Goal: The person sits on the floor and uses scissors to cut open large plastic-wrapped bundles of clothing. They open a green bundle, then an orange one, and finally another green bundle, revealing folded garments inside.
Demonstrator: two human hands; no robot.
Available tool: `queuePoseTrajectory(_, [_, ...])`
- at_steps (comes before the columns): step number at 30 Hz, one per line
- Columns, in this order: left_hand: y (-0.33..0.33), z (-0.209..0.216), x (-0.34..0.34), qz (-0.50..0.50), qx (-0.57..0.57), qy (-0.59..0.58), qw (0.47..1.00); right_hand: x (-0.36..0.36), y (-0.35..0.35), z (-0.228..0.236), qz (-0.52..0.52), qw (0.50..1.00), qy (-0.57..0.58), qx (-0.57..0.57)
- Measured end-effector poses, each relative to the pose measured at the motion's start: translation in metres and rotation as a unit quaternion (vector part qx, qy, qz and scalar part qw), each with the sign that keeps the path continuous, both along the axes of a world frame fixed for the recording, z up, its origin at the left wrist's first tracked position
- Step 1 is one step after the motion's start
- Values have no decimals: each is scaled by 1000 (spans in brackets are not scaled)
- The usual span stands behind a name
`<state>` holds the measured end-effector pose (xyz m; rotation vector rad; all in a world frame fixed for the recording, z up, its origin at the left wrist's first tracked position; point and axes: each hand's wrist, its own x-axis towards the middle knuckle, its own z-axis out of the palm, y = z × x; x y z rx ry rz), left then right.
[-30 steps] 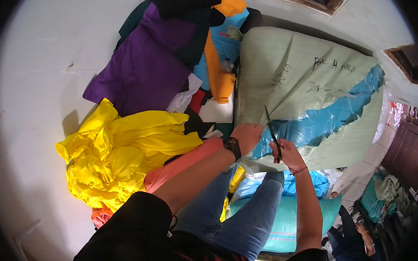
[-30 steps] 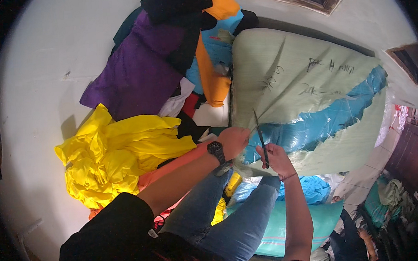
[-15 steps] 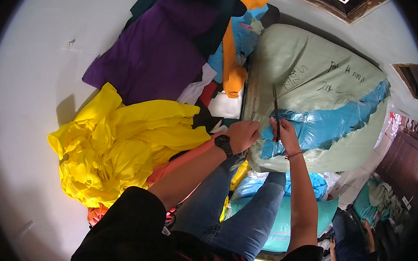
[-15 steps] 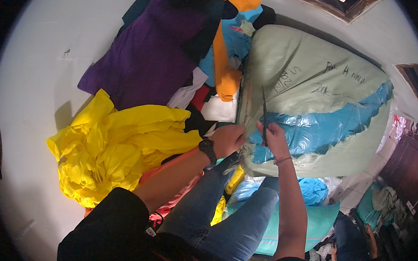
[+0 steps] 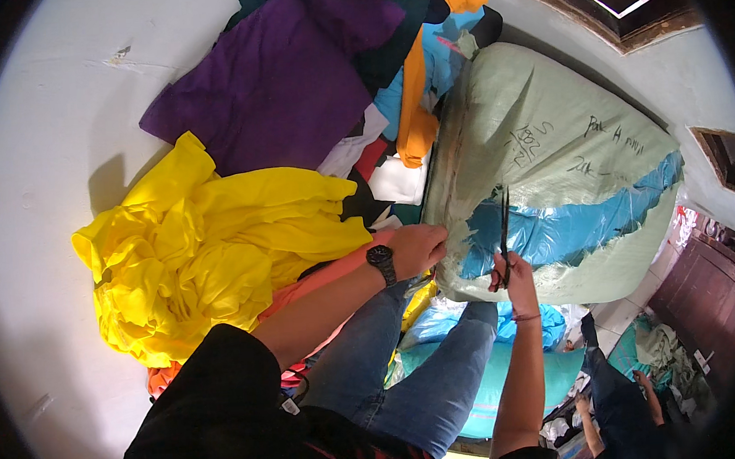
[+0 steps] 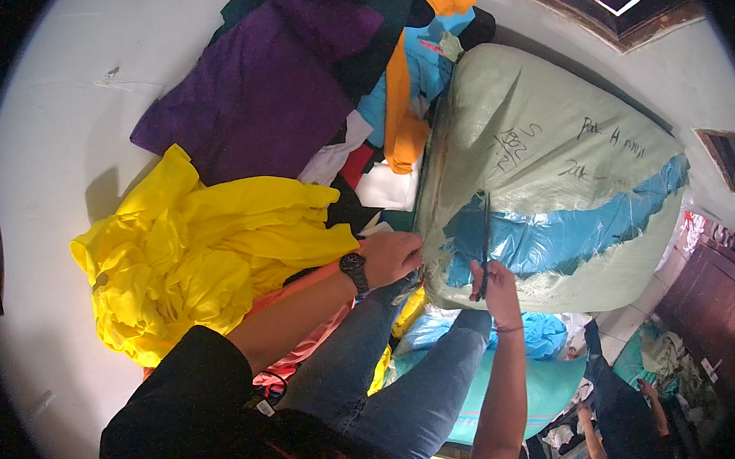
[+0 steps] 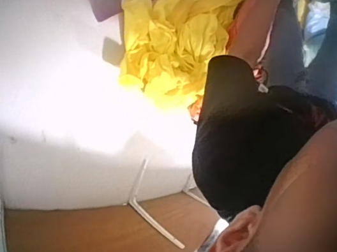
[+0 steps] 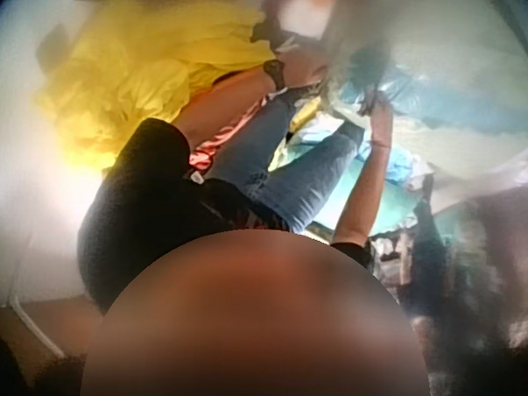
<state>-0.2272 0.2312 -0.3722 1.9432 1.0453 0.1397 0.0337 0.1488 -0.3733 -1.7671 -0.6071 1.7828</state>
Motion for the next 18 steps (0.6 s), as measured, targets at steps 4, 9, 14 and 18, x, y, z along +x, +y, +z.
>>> queuePoseTrajectory(4, [-4, 1, 3, 4, -7, -13, 1000, -18, 19, -29, -34, 998, 37, 49])
queuePoseTrajectory(9, [-15, -9, 5, -6, -19, -24, 1000, -28, 69, -52, -33, 999, 12, 24])
queuePoseTrajectory(14, [-36, -8, -17, 1, 15, -35, 999, -24, 74, -57, -30, 998, -15, 56])
queuePoseTrajectory(18, [-41, -12, -27, 24, 8, -29, 999, -22, 93, -85, -30, 996, -14, 79])
